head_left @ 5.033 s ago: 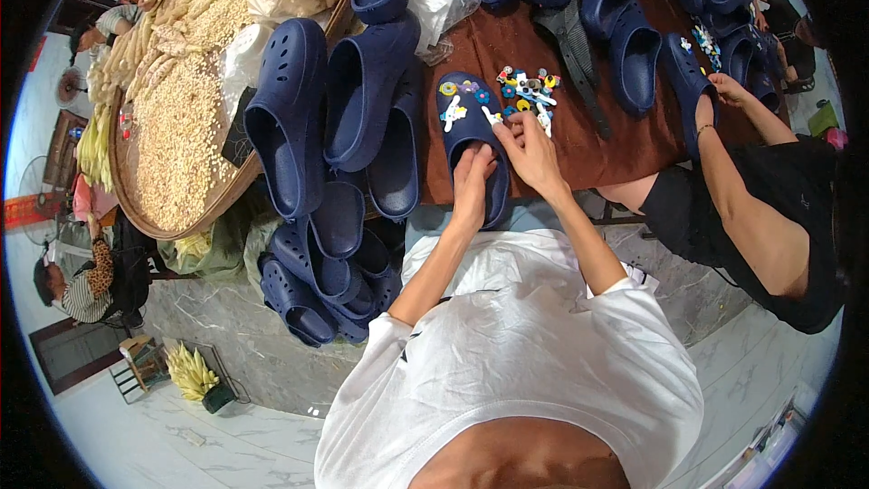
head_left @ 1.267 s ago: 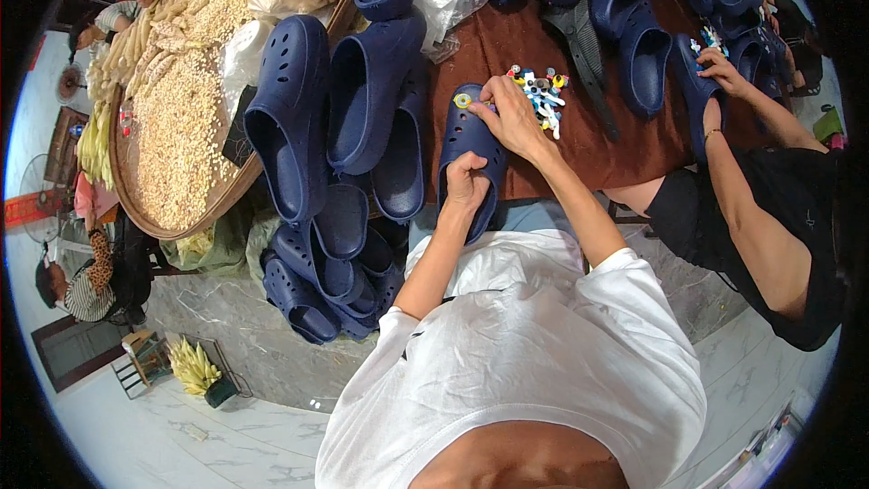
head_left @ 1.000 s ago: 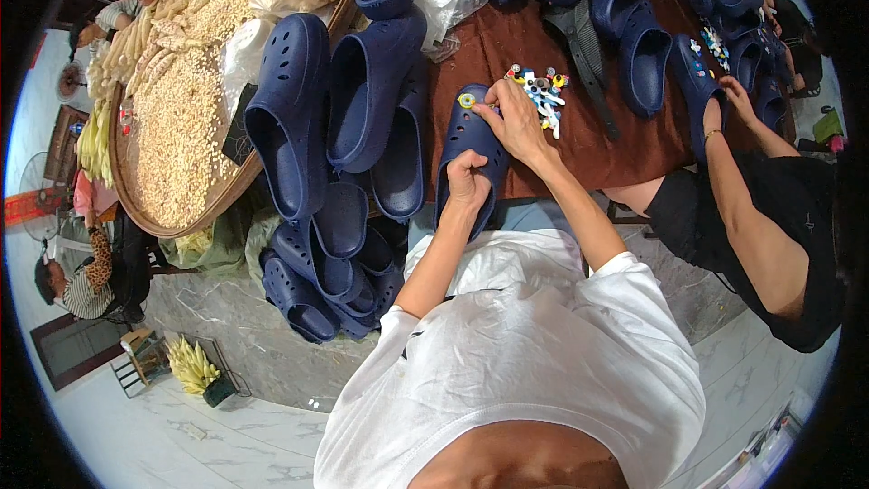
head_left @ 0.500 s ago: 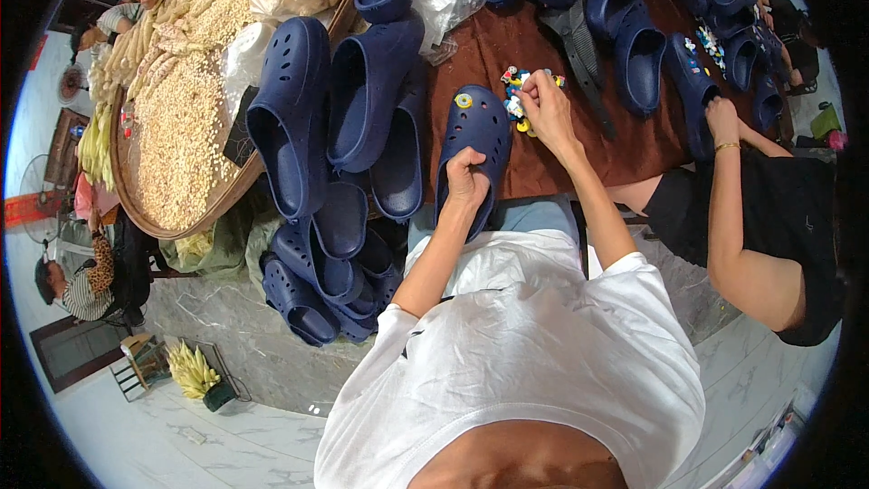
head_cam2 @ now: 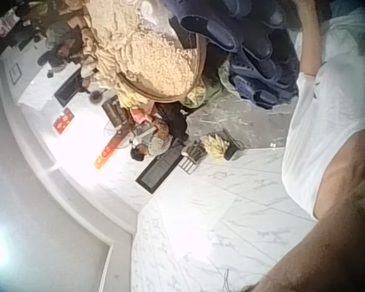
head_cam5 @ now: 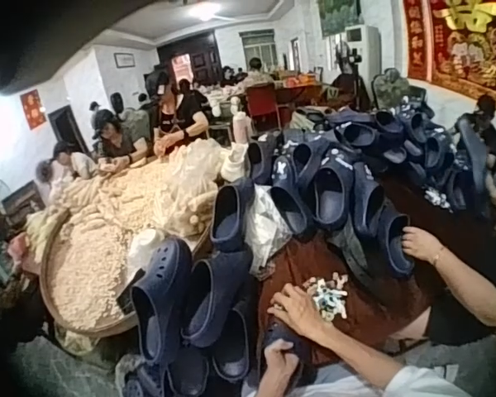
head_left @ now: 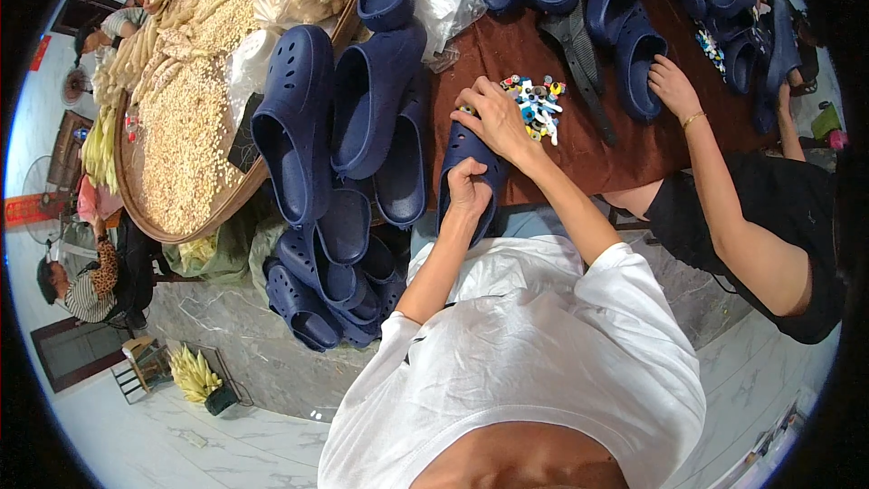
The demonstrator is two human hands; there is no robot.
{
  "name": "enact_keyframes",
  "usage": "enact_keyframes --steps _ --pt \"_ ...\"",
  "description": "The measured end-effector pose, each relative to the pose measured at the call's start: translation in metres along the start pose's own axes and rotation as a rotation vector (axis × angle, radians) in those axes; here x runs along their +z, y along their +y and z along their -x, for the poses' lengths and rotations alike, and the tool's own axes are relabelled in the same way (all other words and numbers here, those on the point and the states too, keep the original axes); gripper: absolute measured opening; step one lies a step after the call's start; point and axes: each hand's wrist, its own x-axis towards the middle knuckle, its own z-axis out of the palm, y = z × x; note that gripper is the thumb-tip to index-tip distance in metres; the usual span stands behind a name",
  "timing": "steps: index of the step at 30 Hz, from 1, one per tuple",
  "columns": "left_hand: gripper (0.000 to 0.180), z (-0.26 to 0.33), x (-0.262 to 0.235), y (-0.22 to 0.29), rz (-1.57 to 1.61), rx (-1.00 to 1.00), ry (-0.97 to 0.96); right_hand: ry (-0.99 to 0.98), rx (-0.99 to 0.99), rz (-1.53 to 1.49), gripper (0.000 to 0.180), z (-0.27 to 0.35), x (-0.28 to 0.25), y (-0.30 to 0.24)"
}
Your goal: Attaching decorative charms and pins into the holes of blue plastic clogs.
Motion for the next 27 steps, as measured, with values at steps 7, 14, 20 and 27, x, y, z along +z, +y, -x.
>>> enact_keyframes --steps 7,14,20,27 --pt "0.047 -0.002 -0.002 -0.002 0.008 0.024 -0.007 0.155 0.033 -0.109 0.023 0.012 0.013 0.008" --pt "0.047 -0.001 -0.003 -0.002 -0.05 0.041 0.017 0.22 0.205 -0.025 0.02 0.028 -0.016 0.038" --pt "0.036 0.006 0.01 0.002 -0.093 0.016 0.071 0.315 0.128 0.241 0.027 0.055 -0.043 0.028" --pt "0.041 0.011 0.043 0.012 -0.045 -0.013 0.008 -0.102 0.448 -0.365 0.05 0.128 -0.033 -0.021"
